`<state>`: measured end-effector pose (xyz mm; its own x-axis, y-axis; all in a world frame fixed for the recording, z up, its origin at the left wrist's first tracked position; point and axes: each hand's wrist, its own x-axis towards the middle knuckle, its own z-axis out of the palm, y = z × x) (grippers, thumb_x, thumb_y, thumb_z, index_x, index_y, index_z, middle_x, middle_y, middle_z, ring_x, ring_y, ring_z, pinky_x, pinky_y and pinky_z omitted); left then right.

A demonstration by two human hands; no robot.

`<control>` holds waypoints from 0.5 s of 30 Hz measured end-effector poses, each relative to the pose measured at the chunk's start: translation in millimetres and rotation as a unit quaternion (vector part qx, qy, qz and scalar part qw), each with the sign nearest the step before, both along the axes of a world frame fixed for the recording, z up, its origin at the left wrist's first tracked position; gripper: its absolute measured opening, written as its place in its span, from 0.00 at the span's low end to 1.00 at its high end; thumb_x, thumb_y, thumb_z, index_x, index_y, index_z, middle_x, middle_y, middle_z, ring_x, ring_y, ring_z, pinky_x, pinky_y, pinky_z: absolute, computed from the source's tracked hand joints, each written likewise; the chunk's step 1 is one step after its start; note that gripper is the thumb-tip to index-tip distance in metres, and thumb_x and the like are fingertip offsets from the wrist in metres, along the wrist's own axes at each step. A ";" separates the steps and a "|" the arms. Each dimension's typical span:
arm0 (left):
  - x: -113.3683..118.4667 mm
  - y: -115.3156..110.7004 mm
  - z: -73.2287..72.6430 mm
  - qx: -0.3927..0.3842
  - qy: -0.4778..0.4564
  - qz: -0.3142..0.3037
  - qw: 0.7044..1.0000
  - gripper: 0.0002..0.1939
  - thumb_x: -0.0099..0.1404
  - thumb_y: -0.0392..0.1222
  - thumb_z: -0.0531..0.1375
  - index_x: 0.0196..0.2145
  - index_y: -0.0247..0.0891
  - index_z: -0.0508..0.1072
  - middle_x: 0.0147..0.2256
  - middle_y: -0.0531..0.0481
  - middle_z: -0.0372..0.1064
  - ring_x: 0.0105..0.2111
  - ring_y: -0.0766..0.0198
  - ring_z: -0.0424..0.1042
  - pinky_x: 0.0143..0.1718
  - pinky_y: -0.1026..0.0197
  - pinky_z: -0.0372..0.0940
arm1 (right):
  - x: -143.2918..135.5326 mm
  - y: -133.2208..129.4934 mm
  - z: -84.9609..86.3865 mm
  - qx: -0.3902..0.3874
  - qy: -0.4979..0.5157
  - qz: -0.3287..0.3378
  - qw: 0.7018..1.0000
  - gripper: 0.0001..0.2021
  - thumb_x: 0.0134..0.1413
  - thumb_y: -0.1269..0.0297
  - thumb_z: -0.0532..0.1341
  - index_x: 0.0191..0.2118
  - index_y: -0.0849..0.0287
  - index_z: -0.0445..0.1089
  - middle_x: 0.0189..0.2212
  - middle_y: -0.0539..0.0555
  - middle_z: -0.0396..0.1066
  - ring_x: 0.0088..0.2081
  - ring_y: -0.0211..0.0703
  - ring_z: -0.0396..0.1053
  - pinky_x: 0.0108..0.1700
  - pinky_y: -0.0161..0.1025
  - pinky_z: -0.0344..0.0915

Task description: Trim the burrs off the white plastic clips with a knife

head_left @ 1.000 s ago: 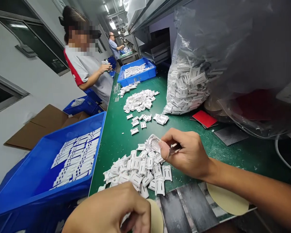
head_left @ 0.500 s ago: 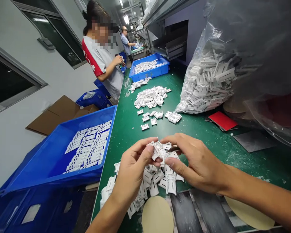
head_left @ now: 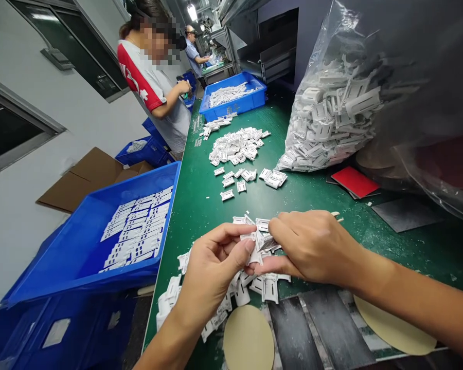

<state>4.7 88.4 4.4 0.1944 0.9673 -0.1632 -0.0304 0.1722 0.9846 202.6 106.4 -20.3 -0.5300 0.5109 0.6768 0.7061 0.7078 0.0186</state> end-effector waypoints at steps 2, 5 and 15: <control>-0.4 0.4 -0.9 0.000 0.004 0.001 1.000 0.08 0.62 0.43 0.69 0.39 0.41 0.81 0.28 0.53 0.73 0.24 0.69 0.72 0.29 0.65 0.73 | -1.0 -0.9 -0.1 0.005 -0.002 -0.007 1.000 0.30 0.65 0.37 0.46 0.25 0.57 0.63 0.18 0.49 0.61 0.20 0.38 0.56 0.24 0.41 0.42; -1.4 0.8 -2.5 -0.005 -0.004 -0.004 1.000 0.07 0.63 0.42 0.69 0.39 0.42 0.81 0.27 0.54 0.73 0.23 0.69 0.73 0.27 0.68 0.71 | -1.9 -1.9 -1.0 0.015 -0.003 -0.011 1.000 0.29 0.65 0.38 0.47 0.25 0.57 0.63 0.17 0.49 0.60 0.20 0.38 0.56 0.24 0.41 0.42; -0.4 1.6 -3.9 -0.024 -0.039 -0.005 0.999 0.05 0.63 0.40 0.68 0.39 0.43 0.81 0.28 0.55 0.74 0.23 0.72 0.73 0.27 0.71 0.70 | -2.0 -1.9 -2.6 0.030 -0.004 -0.019 0.999 0.27 0.65 0.39 0.50 0.24 0.56 0.63 0.17 0.48 0.59 0.19 0.39 0.55 0.23 0.42 0.45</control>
<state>4.3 90.0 0.5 0.2177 0.9566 -0.1935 -0.1045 0.2200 0.9699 200.6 104.5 -22.9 -0.5157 0.4900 0.7028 0.7325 0.6777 0.0650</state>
